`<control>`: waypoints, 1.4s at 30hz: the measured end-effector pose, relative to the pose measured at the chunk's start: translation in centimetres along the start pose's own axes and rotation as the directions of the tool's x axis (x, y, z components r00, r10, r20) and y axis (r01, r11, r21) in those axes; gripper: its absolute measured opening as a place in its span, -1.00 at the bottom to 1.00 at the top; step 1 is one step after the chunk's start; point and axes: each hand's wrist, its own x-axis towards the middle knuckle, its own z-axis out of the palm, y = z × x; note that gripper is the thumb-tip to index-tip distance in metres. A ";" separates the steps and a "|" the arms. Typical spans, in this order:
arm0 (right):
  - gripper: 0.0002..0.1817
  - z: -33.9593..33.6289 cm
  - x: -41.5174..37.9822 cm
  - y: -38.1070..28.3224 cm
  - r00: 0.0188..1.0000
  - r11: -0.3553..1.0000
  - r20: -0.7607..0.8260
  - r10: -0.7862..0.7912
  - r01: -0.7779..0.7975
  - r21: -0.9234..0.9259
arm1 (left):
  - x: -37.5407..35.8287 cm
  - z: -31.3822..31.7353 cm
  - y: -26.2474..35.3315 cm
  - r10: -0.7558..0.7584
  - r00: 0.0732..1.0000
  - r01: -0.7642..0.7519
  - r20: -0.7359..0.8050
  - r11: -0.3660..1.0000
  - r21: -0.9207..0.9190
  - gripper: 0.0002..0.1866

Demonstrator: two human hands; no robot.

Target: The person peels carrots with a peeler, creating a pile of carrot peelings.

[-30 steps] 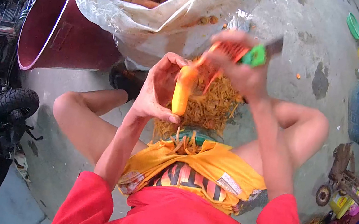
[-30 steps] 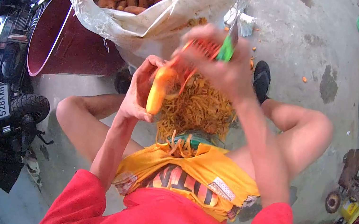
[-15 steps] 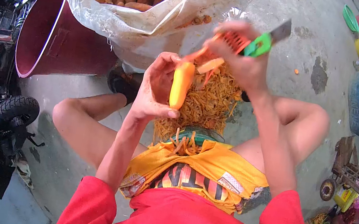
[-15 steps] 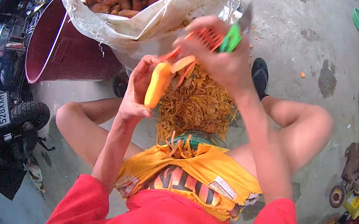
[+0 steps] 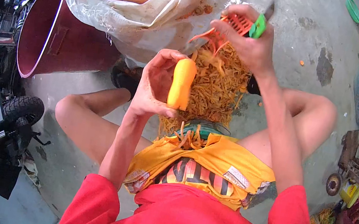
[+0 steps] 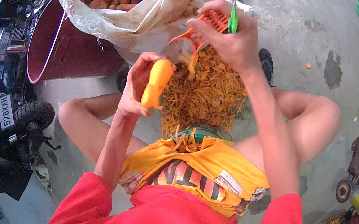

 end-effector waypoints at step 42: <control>-0.72 0.8 0.2 0.5 0.997 0.992 -0.077 0.004 0.006 0.128 | 0.4 0.6 -0.2 0.043 0.999 -0.045 -0.020 0.994 -0.096 0.08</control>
